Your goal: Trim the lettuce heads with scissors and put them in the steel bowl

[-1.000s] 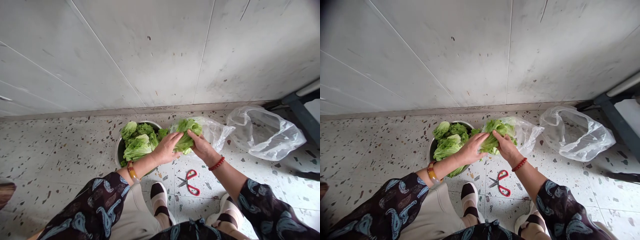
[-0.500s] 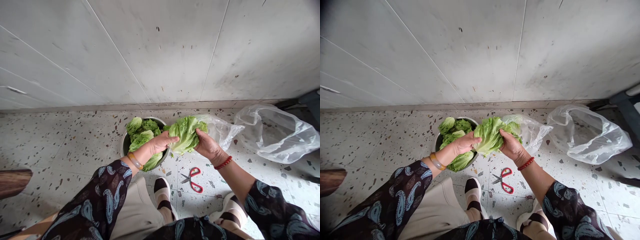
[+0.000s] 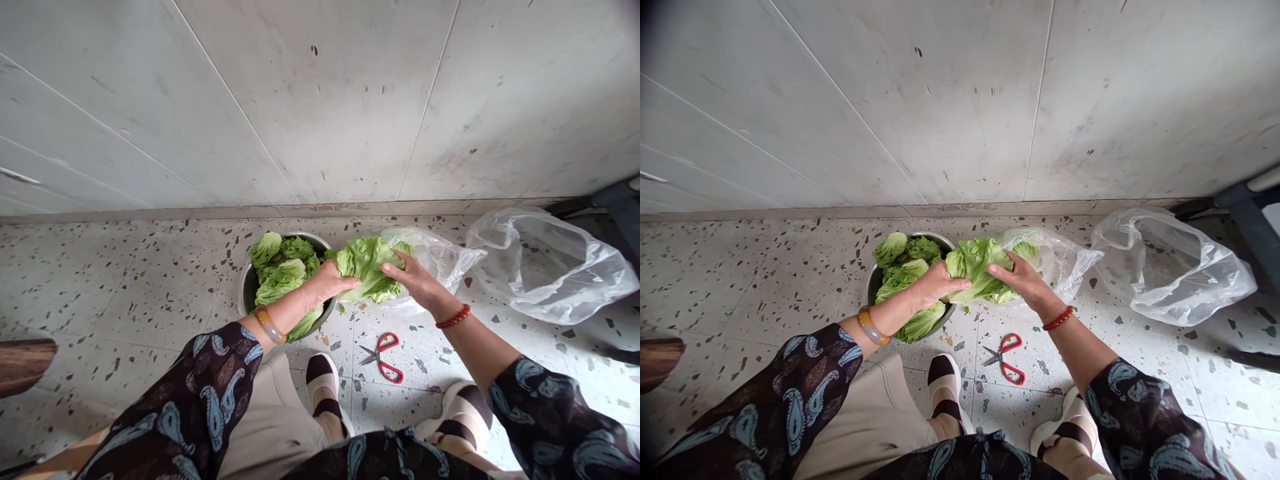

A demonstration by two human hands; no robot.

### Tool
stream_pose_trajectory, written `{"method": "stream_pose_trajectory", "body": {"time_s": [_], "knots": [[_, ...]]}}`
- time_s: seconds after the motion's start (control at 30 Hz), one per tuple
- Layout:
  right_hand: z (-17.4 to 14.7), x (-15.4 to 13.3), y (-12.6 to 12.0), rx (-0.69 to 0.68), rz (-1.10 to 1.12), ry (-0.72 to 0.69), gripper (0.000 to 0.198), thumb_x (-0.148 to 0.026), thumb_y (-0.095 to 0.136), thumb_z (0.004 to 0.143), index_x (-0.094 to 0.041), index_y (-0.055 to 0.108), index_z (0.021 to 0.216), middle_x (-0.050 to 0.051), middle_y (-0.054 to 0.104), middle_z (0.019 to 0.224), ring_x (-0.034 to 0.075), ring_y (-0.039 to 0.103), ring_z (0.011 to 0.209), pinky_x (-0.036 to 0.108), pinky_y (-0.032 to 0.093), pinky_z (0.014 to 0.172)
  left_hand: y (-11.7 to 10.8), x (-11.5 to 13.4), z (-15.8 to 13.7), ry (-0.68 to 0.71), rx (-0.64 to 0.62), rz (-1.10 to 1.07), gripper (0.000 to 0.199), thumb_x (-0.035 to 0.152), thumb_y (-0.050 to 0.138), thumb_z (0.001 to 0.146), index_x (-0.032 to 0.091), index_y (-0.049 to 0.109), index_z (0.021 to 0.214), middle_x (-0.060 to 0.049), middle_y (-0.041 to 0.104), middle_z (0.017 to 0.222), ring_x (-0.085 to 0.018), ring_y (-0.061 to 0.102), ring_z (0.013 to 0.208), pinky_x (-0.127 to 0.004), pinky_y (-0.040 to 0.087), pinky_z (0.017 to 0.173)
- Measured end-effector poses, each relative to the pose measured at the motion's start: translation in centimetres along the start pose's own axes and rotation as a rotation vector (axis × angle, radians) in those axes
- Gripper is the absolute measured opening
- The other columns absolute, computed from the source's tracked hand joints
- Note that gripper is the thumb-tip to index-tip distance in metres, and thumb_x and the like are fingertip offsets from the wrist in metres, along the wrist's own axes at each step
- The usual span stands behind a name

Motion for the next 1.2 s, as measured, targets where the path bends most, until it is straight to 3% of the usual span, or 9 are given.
{"method": "stream_pose_trajectory", "body": {"time_s": [0.2, 0.33, 0.43, 0.57, 0.73, 0.9, 0.97, 1.07, 1.2], "knots": [[0.5, 1.3, 2.1, 0.101, -0.026, -0.071, 0.045, -0.059, 0.088, 0.071, -0.023, 0.074, 0.093, 0.009, 0.077, 0.093, 0.029, 0.072, 0.089, 0.045, 0.062, 0.081, 1.0, -0.3, -0.1, -0.029, -0.076, -0.053, 0.053, 0.034, 0.1, 0.059, 0.017, 0.08, 0.105, -0.01, 0.081, 0.101, -0.025, 0.075, 0.098, -0.042, 0.056, 0.098], [0.6, 1.3, 1.4, 0.176, -0.254, -0.22, 0.041, -0.062, 0.074, 0.082, -0.024, 0.062, 0.071, 0.006, 0.068, 0.073, 0.025, 0.063, 0.071, 0.039, 0.053, 0.065, 1.1, -1.8, -0.3, -0.149, -0.094, -0.05, 0.052, 0.037, 0.102, 0.056, 0.017, 0.081, 0.098, -0.008, 0.081, 0.09, -0.02, 0.073, 0.077, -0.032, 0.055, 0.073], [0.4, 1.1, 1.0, 0.199, -0.505, -0.375, 0.027, -0.042, 0.067, 0.085, -0.025, 0.055, 0.067, 0.007, 0.064, 0.073, 0.026, 0.061, 0.074, 0.04, 0.051, 0.072, 1.7, -2.4, -0.1, -0.133, -0.09, -0.106, 0.05, 0.036, 0.102, 0.056, 0.016, 0.081, 0.096, -0.009, 0.082, 0.093, -0.022, 0.075, 0.083, -0.034, 0.056, 0.078], [1.1, 2.0, 0.4, 0.262, -0.614, -0.412, 0.005, -0.023, 0.061, 0.076, -0.025, 0.059, 0.073, 0.008, 0.066, 0.08, 0.027, 0.062, 0.085, 0.041, 0.052, 0.08, 2.7, -1.9, 0.3, -0.095, -0.067, -0.191, 0.05, 0.036, 0.103, 0.054, 0.016, 0.082, 0.094, -0.01, 0.083, 0.098, -0.026, 0.076, 0.097, -0.043, 0.057, 0.094], [3.1, 4.0, -4.2, 0.44, -0.551, -0.283, 0.018, -0.039, 0.049, 0.088, -0.027, 0.059, 0.079, 0.003, 0.058, 0.068, 0.021, 0.054, 0.065, 0.035, 0.047, 0.059, 2.6, -1.4, -0.3, -0.125, -0.131, -0.113, 0.046, 0.034, 0.102, 0.058, 0.018, 0.082, 0.097, -0.009, 0.082, 0.102, -0.028, 0.075, 0.104, -0.049, 0.057, 0.101], [3.4, 5.4, -8.7, 0.439, -0.636, -0.176, 0.014, -0.038, 0.059, 0.079, -0.024, 0.06, 0.074, 0.005, 0.057, 0.065, 0.025, 0.058, 0.072, 0.039, 0.049, 0.068, 0.8, -1.3, -1.1, -0.123, -0.072, -0.131, 0.045, 0.033, 0.102, 0.058, 0.016, 0.081, 0.095, -0.01, 0.082, 0.104, -0.025, 0.075, 0.1, -0.042, 0.057, 0.099], [3.3, 5.9, -9.2, 0.365, -0.688, -0.139, 0.019, -0.035, 0.071, 0.07, -0.022, 0.068, 0.083, 0.008, 0.064, 0.075, 0.028, 0.061, 0.078, 0.044, 0.052, 0.076, 0.6, -1.2, -1.1, -0.123, -0.078, -0.131, 0.045, 0.033, 0.102, 0.058, 0.015, 0.081, 0.094, -0.01, 0.082, 0.101, -0.022, 0.075, 0.095, -0.037, 0.057, 0.093], [3.1, 6.4, -9.4, 0.253, -0.748, -0.06, 0.065, -0.038, 0.088, 0.058, -0.022, 0.073, 0.119, 0.016, 0.073, 0.105, 0.036, 0.066, 0.092, 0.056, 0.055, 0.087, 0.6, -1.3, -1.1, -0.144, -0.094, -0.118, 0.045, 0.033, 0.102, 0.056, 0.015, 0.081, 0.091, -0.009, 0.082, 0.094, -0.019, 0.073, 0.083, -0.03, 0.055, 0.077], [3.2, 5.2, -9.9, 0.248, -0.779, -0.082, 0.071, -0.049, 0.076, 0.081, -0.023, 0.064, 0.145, 0.022, 0.066, 0.139, 0.041, 0.068, 0.112, 0.065, 0.053, 0.1, 0.3, -1.4, -0.9, -0.161, -0.105, -0.117, 0.039, 0.034, 0.1, 0.056, 0.014, 0.078, 0.081, -0.008, 0.079, 0.083, -0.017, 0.069, 0.074, -0.029, 0.053, 0.07]]}}
Point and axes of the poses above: each hand's wrist, its own z-axis towards the middle knuckle, its own y-axis out of the palm, x = y × z, the point moved 4 cm from there along z, towards the middle knuckle
